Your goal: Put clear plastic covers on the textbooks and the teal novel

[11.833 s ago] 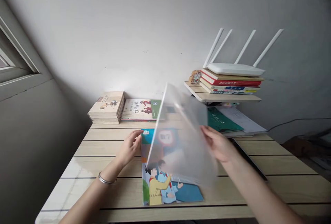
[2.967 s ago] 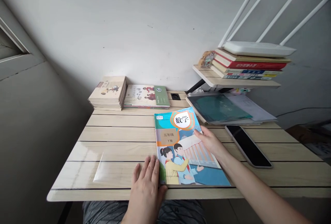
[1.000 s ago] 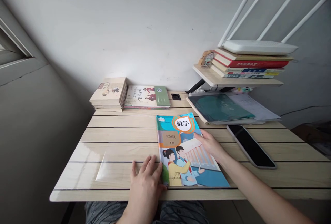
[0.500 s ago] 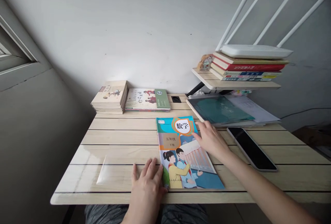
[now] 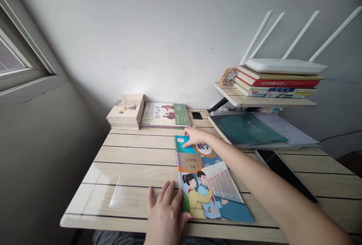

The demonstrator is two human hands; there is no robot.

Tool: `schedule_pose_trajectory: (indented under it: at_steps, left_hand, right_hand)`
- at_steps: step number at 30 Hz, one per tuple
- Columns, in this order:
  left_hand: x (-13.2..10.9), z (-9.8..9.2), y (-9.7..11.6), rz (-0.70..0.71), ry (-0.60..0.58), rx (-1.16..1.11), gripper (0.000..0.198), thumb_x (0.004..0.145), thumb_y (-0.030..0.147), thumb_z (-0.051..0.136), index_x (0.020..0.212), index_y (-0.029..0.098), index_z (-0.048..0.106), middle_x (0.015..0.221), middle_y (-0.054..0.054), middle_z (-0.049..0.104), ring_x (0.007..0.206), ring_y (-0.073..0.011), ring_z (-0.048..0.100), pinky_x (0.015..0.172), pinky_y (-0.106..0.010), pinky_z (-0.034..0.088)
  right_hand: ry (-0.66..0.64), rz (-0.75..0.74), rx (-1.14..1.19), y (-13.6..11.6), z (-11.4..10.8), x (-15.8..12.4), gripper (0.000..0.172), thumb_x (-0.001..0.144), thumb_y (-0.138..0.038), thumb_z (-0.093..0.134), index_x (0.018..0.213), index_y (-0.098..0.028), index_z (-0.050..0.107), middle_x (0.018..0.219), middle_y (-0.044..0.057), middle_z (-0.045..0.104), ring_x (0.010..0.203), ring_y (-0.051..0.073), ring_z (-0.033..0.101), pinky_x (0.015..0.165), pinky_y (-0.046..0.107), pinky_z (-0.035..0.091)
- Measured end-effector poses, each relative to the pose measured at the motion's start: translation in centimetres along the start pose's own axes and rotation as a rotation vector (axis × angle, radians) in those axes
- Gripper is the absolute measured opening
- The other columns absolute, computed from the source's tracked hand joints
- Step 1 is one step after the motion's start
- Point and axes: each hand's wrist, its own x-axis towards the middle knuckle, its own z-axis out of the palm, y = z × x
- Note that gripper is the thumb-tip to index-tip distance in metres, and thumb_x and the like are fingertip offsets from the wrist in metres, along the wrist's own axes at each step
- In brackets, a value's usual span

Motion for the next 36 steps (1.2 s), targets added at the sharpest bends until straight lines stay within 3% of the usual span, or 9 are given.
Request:
schedule_pose_trajectory:
  at_steps: [3,6,9,12,19,24,29,33,36]
  left_hand:
    - [0.1,-0.7,-1.5,-0.061,0.108,0.050,0.028,0.085,0.028,0.055,0.110,0.035,0.066,0.133,-0.005,0.056,0.118,-0.0291,0.053,0.097,-0.056,0.038]
    - [0.3,-3.2,-5.1,-0.224,0.227,0.188,0.031,0.088,0.019,0.045,0.110,0.028,0.066,0.127,-0.011,0.058,0.109,-0.0280,0.057,0.089,-0.049,0.044]
    - [0.0,-5.2,-9.1,-0.463,0.231,0.307,0.040,0.090,0.035,0.044,0.122,0.016,0.059,0.118,-0.020,0.055,0.096,-0.0322,0.056,0.074,-0.043,0.048]
    - [-0.5,-5.4,-11.3,-0.631,0.170,0.353,0.060,0.084,0.049,0.050,0.126,0.007,0.052,0.102,-0.021,0.054,0.089,-0.0348,0.056,0.072,-0.045,0.047]
    - [0.4,-5.2,-10.2,-0.677,-0.033,0.076,0.049,0.082,0.030,0.053,0.125,0.008,0.045,0.102,-0.018,0.051,0.073,-0.0261,0.061,0.068,-0.036,0.046]
    - [1.0,-5.9,-10.0,-0.706,-0.120,-0.022,0.039,0.080,0.027,0.052,0.114,0.009,0.048,0.091,-0.013,0.057,0.088,-0.0294,0.060,0.073,-0.036,0.046]
    - [0.7,-5.4,-10.3,-0.704,-0.027,0.222,0.031,0.078,0.033,0.055,0.099,0.011,0.054,0.102,-0.019,0.054,0.096,-0.0377,0.055,0.073,-0.043,0.044]
    - [0.9,-5.3,-10.3,-0.706,0.028,0.218,0.036,0.075,0.030,0.058,0.103,0.007,0.052,0.095,-0.019,0.054,0.083,-0.0339,0.059,0.074,-0.042,0.043]
    - [0.8,-5.7,-10.2,-0.769,0.018,0.050,0.037,0.078,0.028,0.051,0.110,0.010,0.046,0.095,-0.018,0.057,0.072,-0.0289,0.062,0.066,-0.037,0.044]
  right_hand:
    - [-0.039,0.022,0.016,-0.5,-0.6,0.6,0.054,0.042,-0.049,0.083,0.083,-0.021,0.061,0.093,0.007,0.065,0.088,0.028,0.059,0.066,0.030,0.044]
    - [-0.136,0.013,-0.003,-0.9,-1.1,0.9,0.046,0.044,-0.051,0.081,0.072,-0.021,0.059,0.080,0.004,0.064,0.073,0.022,0.059,0.058,0.028,0.040]
    - [-0.214,0.001,-0.075,-1.1,-1.5,1.1,0.045,0.048,-0.054,0.078,0.066,-0.019,0.056,0.077,0.003,0.060,0.068,0.019,0.057,0.054,0.026,0.036]
    - [-0.228,0.007,-0.113,-1.2,-1.7,1.1,0.048,0.049,-0.058,0.076,0.064,-0.019,0.052,0.076,0.002,0.057,0.065,0.017,0.054,0.051,0.026,0.034]
    - [-0.259,-0.003,-0.051,-1.0,-1.6,1.3,0.047,0.051,-0.054,0.076,0.055,-0.020,0.043,0.059,-0.003,0.046,0.055,0.013,0.046,0.049,0.025,0.028]
    - [-0.291,0.004,-0.006,-0.5,-1.4,1.5,0.047,0.049,-0.057,0.075,0.058,-0.020,0.048,0.062,-0.003,0.051,0.057,0.013,0.048,0.050,0.025,0.029]
    - [-0.234,-0.044,-0.031,-0.5,-1.5,1.3,0.047,0.049,-0.058,0.074,0.062,-0.020,0.048,0.069,-0.001,0.054,0.062,0.014,0.050,0.051,0.025,0.031]
    - [-0.183,-0.036,-0.061,-0.8,-1.6,1.0,0.049,0.049,-0.057,0.075,0.066,-0.020,0.048,0.072,0.000,0.054,0.065,0.016,0.052,0.052,0.025,0.031]
    - [-0.188,-0.030,-0.050,-0.8,-1.6,0.8,0.049,0.049,-0.056,0.076,0.068,-0.021,0.048,0.071,0.000,0.054,0.064,0.016,0.050,0.052,0.025,0.030]
